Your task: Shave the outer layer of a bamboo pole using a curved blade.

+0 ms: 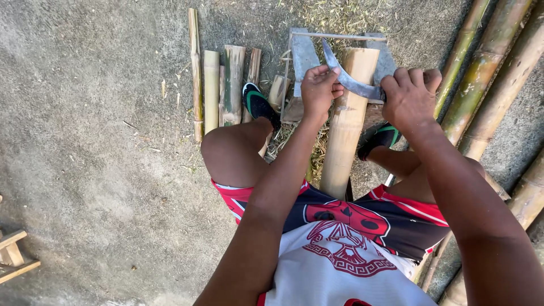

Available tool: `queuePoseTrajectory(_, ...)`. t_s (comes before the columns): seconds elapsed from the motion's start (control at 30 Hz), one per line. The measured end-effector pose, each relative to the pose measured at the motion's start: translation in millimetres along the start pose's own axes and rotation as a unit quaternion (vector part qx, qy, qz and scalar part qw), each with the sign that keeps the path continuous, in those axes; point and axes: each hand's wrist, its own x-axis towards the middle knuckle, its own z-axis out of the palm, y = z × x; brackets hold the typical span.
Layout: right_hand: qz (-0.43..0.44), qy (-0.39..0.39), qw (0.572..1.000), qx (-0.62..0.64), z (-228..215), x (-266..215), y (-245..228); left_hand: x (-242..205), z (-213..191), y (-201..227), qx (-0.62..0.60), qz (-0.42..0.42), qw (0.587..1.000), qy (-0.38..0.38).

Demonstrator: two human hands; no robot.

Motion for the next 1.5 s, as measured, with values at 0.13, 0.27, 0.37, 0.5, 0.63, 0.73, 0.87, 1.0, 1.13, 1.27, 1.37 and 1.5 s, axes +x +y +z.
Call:
queuePoseTrajectory(0.13,0.026,-0.076,0.997,-0.013,-2,24,12,11,4,-3,-0.001,-0.080,0.997,0.008)
queuePoseTrajectory(0.27,0.034,-0.127,0.991,-0.003,8,61,30,23,30,43,0.074,-0.045,0.996,-0.014)
queuePoseTrajectory(0.37,0.038,-0.092,0.995,0.010,28,86,41,91,29,23,0.112,-0.042,0.993,-0.001)
queuePoseTrajectory(0.5,0.024,-0.021,0.998,-0.045,36,86,33,72,23,30,0.099,-0.039,0.994,0.010)
queuePoseTrajectory(0.63,0.029,-0.024,0.999,0.031,38,42,16,38,0,12,0.123,-0.010,0.992,-0.037)
queuePoseTrajectory(0.73,0.032,-0.044,0.998,0.044,42,50,21,42,9,14,0.156,0.004,0.988,-0.024)
queuePoseTrajectory(0.87,0.049,-0.012,0.999,0.011,58,76,41,93,30,18,0.230,0.078,0.970,-0.009)
queuePoseTrajectory(1.0,0.037,0.026,0.999,-0.014,39,79,32,84,23,24,0.233,0.033,0.972,-0.002)
queuePoseTrajectory(1.13,0.050,-0.067,0.996,0.008,23,47,14,41,5,13,0.180,-0.020,0.983,-0.027)
queuePoseTrajectory(1.27,0.046,-0.139,0.989,-0.028,8,66,19,53,11,9,0.118,-0.051,0.991,-0.024)
queuePoseTrajectory(1.37,0.066,-0.126,0.988,-0.061,0,95,29,97,28,18,0.079,-0.086,0.993,-0.027)
queuePoseTrajectory(1.5,0.057,-0.115,0.989,-0.068,0,94,32,80,26,27,0.103,-0.127,0.986,-0.013)
